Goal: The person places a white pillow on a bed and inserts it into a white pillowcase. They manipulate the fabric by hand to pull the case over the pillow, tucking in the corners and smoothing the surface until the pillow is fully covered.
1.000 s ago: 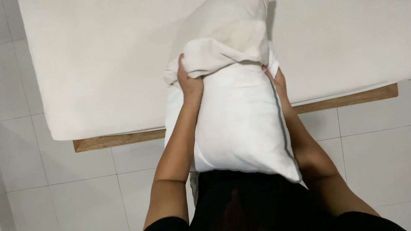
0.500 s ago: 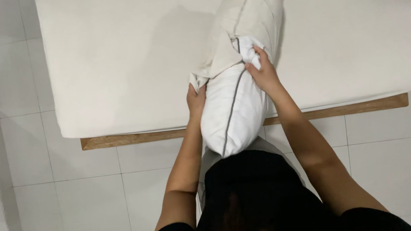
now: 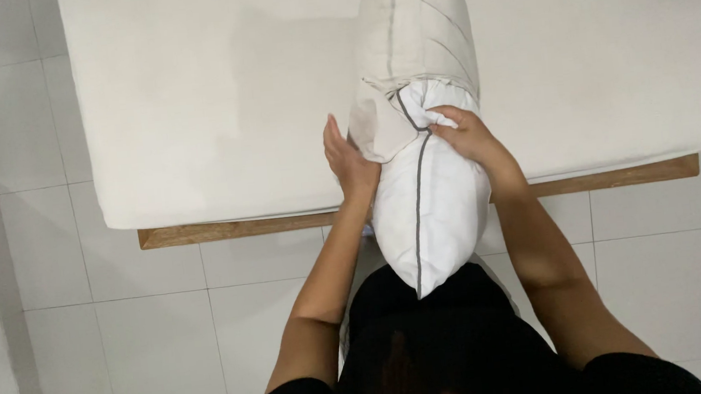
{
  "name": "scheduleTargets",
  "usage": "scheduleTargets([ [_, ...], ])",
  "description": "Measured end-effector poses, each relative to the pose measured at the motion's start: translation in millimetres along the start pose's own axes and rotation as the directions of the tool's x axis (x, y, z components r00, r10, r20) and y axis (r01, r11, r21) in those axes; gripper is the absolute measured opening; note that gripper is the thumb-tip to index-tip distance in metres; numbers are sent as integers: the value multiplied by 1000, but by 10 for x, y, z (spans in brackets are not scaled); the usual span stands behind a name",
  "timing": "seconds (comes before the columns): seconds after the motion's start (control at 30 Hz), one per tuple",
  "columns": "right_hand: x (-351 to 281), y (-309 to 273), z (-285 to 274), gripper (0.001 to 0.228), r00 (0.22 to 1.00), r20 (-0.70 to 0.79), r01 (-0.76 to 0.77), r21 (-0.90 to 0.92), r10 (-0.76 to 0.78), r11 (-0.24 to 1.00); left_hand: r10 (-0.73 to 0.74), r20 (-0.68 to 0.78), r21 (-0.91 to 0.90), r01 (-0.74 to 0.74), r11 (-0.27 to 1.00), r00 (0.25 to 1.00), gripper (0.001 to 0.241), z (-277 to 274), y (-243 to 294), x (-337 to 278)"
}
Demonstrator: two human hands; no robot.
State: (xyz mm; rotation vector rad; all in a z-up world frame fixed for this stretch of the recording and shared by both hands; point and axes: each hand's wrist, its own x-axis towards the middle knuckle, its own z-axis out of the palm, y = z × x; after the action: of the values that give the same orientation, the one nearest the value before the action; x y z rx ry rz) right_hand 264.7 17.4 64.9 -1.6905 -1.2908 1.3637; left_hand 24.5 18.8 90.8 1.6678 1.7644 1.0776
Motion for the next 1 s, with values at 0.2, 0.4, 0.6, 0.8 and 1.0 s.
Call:
scheduleTargets([
  [0.2,-133,-287,135,38,926,-60,310,-443,-373,841,-91,447,97,53,994,890,62,120,87,523],
  [0.4,279,658,317,63,959,73,273,-499,-275,822,282,458,-408,-83,909,843,60,466,-358,-175],
  [0.6,-364,105,235,34,974,5,219,-277,-227,936,78,512,-568,269,778,855,50,458,-551,-512],
  [0.8,-424,-196,231,23,762,-346,337,-511,-547,791,549,562,-490,-286,823,619,41,-174,397,-689],
  [1.0,-276,76,224,19,760,-161,492,-491,-630,719,366,374,-184,-318,930,852,53,-414,999,-267],
])
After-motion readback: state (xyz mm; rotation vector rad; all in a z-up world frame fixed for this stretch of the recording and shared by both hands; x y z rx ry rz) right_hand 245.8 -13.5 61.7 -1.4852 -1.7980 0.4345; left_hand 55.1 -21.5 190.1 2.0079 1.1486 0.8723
